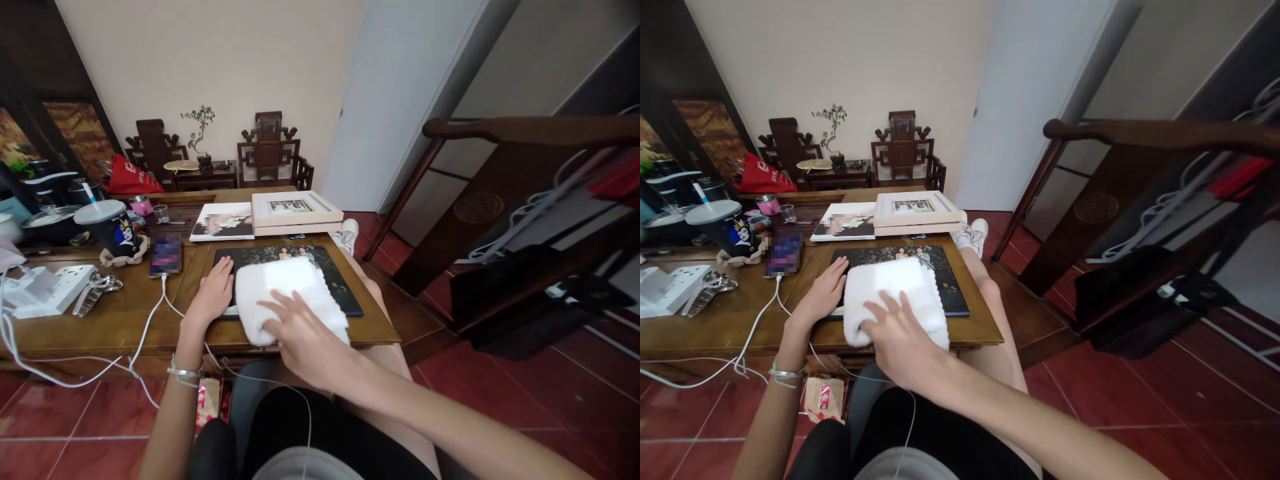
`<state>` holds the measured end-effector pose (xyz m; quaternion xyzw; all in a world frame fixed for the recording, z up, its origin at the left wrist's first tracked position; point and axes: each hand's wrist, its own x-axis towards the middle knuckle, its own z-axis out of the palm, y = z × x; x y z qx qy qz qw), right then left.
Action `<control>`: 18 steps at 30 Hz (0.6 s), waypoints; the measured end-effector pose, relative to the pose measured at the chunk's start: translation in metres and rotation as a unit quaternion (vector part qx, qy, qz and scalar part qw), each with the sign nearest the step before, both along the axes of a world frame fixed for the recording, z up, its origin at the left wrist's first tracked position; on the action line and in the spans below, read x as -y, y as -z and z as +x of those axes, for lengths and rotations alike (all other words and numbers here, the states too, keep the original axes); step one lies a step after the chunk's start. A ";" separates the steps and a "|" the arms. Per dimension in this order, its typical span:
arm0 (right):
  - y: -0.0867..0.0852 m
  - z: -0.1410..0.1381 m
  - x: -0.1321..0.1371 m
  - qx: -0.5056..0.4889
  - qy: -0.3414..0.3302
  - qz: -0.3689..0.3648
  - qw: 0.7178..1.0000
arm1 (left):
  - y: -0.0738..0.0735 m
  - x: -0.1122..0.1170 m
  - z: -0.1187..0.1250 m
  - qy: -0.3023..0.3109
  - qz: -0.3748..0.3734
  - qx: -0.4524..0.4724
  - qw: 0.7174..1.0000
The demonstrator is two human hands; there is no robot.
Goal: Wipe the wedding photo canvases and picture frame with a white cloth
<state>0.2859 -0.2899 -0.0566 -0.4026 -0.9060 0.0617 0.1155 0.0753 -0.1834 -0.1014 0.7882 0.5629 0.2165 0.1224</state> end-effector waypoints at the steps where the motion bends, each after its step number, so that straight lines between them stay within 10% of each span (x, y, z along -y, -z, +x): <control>1: -0.001 0.003 0.009 -0.007 -0.011 -0.012 1.000 | -0.001 0.001 0.000 0.001 -0.004 -0.002 1.000; 5: -0.005 0.009 0.004 -0.024 -0.019 -0.036 0.999 | -0.002 0.002 0.002 -0.005 -0.007 -0.007 1.000; 14: -0.012 -0.022 -0.115 0.035 0.147 0.006 0.988 | -0.009 0.002 0.001 -0.008 0.094 0.128 0.987; 18: -0.010 -0.049 -0.121 0.028 0.089 0.011 0.996 | -0.013 0.004 0.000 -0.025 0.109 0.214 0.971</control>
